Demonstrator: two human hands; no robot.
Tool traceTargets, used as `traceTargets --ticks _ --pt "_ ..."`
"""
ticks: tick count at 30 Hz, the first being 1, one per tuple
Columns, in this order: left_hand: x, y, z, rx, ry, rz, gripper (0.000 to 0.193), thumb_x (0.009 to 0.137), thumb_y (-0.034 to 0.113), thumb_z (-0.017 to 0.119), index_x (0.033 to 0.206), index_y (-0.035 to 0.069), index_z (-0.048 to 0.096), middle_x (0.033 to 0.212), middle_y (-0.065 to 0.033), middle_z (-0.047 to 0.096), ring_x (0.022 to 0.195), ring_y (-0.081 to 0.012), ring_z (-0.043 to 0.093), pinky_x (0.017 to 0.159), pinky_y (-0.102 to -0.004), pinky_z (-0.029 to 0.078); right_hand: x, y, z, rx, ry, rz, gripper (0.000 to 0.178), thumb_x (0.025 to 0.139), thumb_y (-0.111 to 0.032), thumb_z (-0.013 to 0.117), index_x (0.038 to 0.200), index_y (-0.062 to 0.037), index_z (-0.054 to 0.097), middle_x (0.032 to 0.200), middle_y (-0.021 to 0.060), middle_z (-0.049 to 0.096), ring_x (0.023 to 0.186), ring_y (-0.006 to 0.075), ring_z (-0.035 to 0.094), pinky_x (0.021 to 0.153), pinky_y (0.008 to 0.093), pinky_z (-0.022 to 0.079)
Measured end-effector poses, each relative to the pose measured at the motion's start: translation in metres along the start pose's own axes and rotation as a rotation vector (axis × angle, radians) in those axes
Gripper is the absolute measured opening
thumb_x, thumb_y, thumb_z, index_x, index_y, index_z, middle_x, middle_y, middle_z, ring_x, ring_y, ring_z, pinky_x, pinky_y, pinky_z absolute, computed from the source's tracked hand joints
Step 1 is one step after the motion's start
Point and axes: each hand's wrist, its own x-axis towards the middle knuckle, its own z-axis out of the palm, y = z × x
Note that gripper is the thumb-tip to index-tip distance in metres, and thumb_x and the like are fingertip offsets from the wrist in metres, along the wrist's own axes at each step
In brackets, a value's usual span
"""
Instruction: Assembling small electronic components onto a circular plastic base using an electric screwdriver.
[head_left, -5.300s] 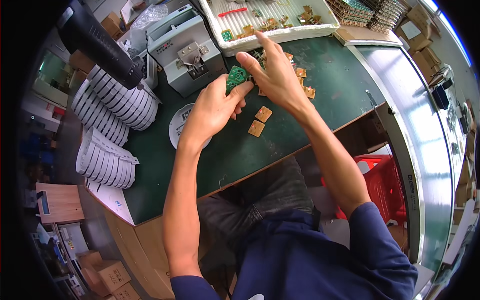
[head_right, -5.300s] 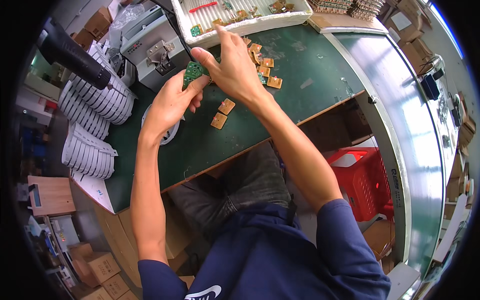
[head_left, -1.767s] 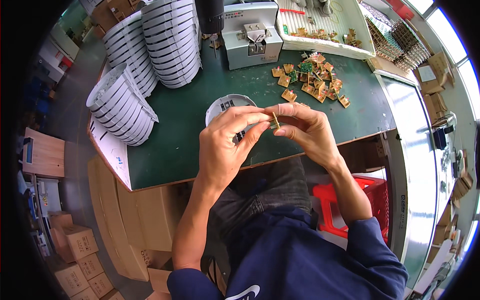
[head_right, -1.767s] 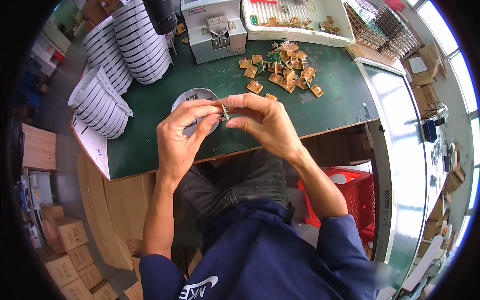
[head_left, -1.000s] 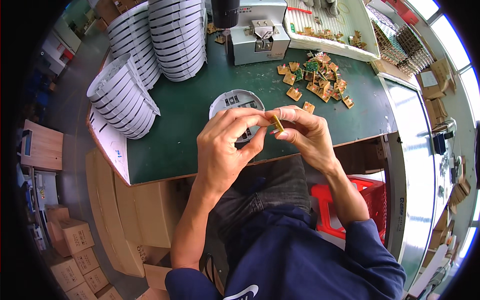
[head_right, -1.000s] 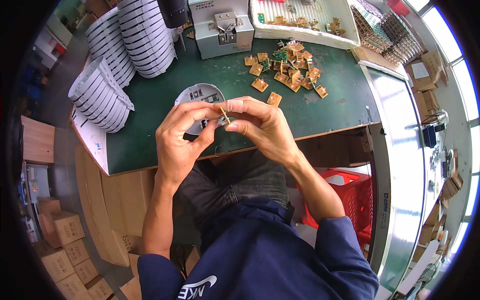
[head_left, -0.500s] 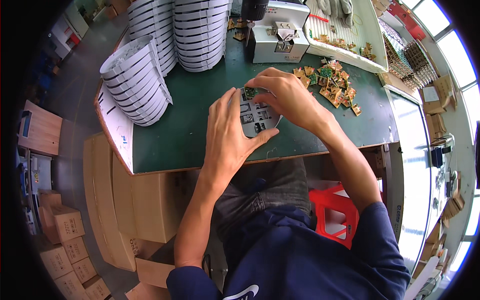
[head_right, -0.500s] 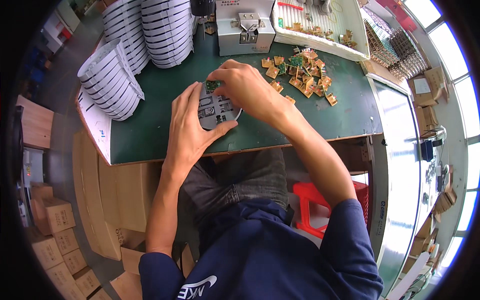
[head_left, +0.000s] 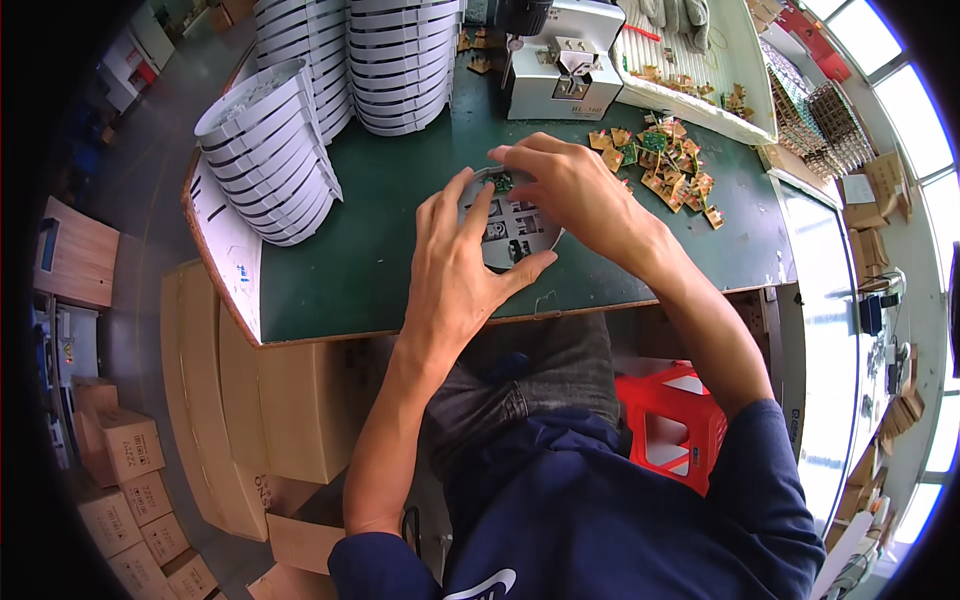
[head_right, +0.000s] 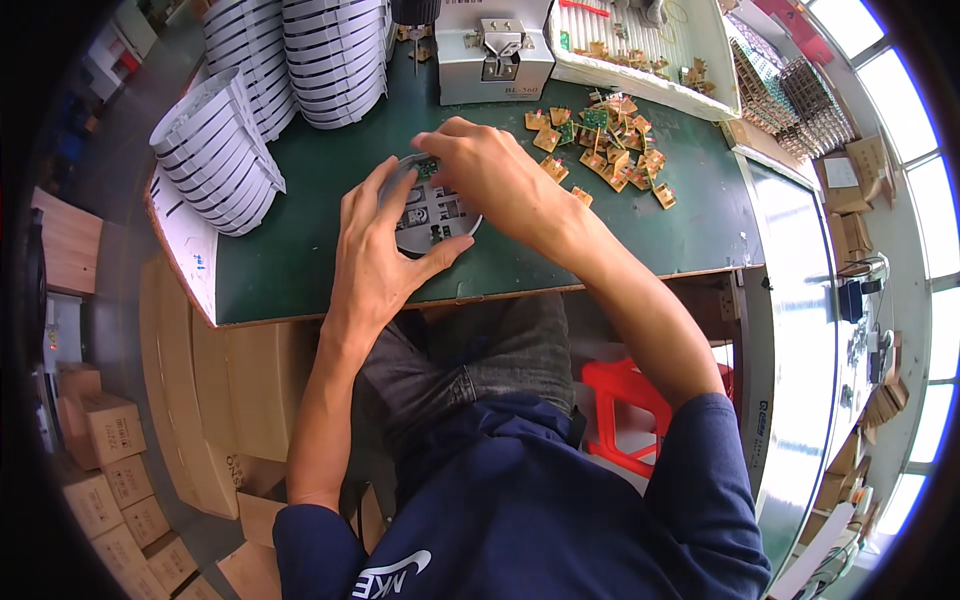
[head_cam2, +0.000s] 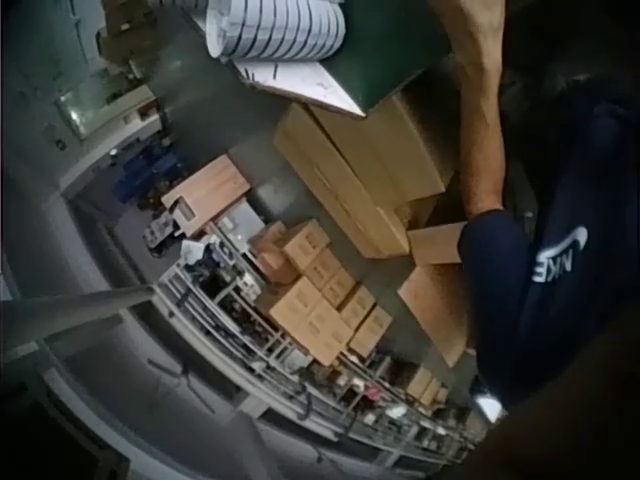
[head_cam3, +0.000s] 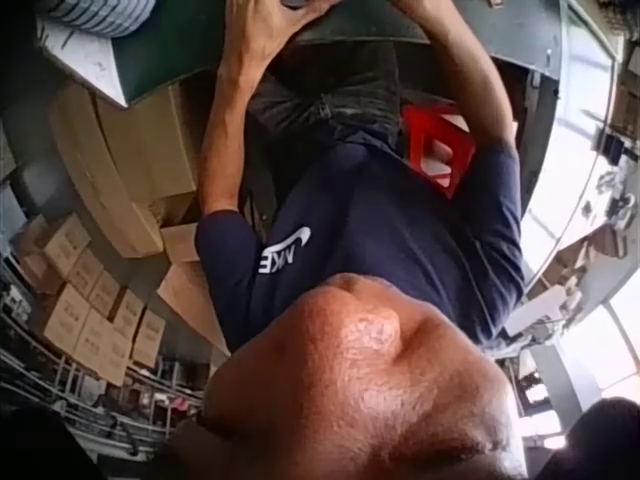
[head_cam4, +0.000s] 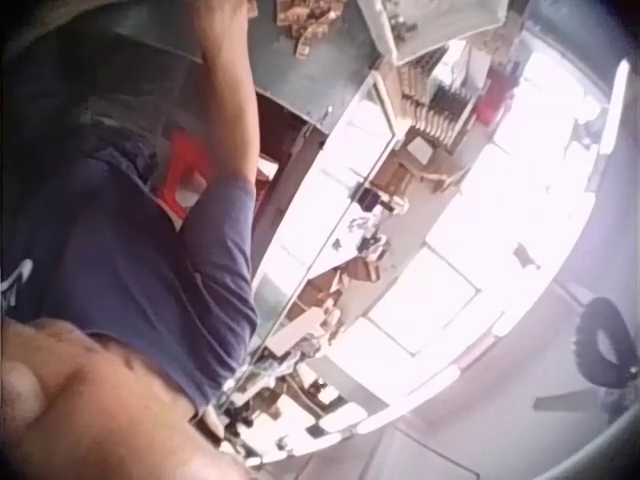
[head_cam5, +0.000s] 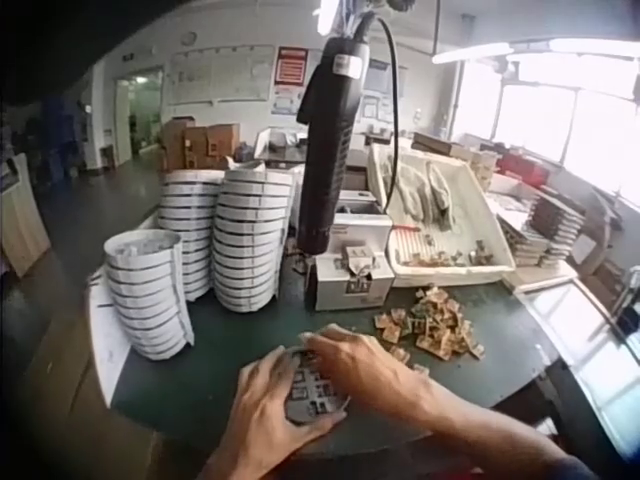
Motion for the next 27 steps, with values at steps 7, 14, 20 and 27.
traceTargets --ticks 7,14,20,27 --pt "0.001 -0.002 -0.001 -0.002 -0.005 0.005 0.083 0.075 0.045 0.088 0.13 -0.01 0.061 0.144 -0.0237 0.049 0.126 -0.0401 0.05 0.105 -0.0491 0.048 -0.013 0.01 0.006 0.035 0.063 -0.097 0.033 0.089 -0.002 0.071 0.123 -0.0016 0.068 0.12 0.0173 0.07 0.102 0.0363 0.07 0.086 0.0397 0.059" --pt "0.003 -0.007 0.0 0.08 -0.012 0.083 0.088 0.079 0.055 0.082 0.133 -0.007 0.053 0.147 -0.0233 0.047 0.128 -0.0399 0.05 0.107 -0.0493 0.045 0.034 0.004 -0.061 0.504 0.6 -0.003 0.055 0.099 -0.03 0.072 0.141 0.0005 0.054 0.117 0.0116 0.07 0.104 0.0161 0.067 0.091 0.0323 0.053" --pt "0.002 -0.005 0.003 0.075 -0.021 0.067 0.086 0.078 0.052 0.084 0.137 -0.002 0.052 0.151 -0.0212 0.046 0.132 -0.0383 0.049 0.11 -0.0475 0.044 0.099 -0.024 -0.114 0.74 0.289 -0.101 0.068 0.098 -0.056 0.065 0.124 0.0069 0.057 0.104 0.0121 0.069 0.099 0.0181 0.066 0.096 0.032 0.052" --pt "0.002 -0.005 -0.002 -0.004 -0.078 0.035 0.086 0.078 0.051 0.084 0.136 -0.004 0.051 0.15 -0.0211 0.046 0.132 -0.0378 0.051 0.108 -0.0474 0.047 0.087 -0.006 -0.112 0.996 0.485 -0.042 0.052 0.095 -0.039 0.069 0.117 0.0066 0.059 0.095 0.0137 0.07 0.084 0.0176 0.069 0.071 0.0297 0.058"
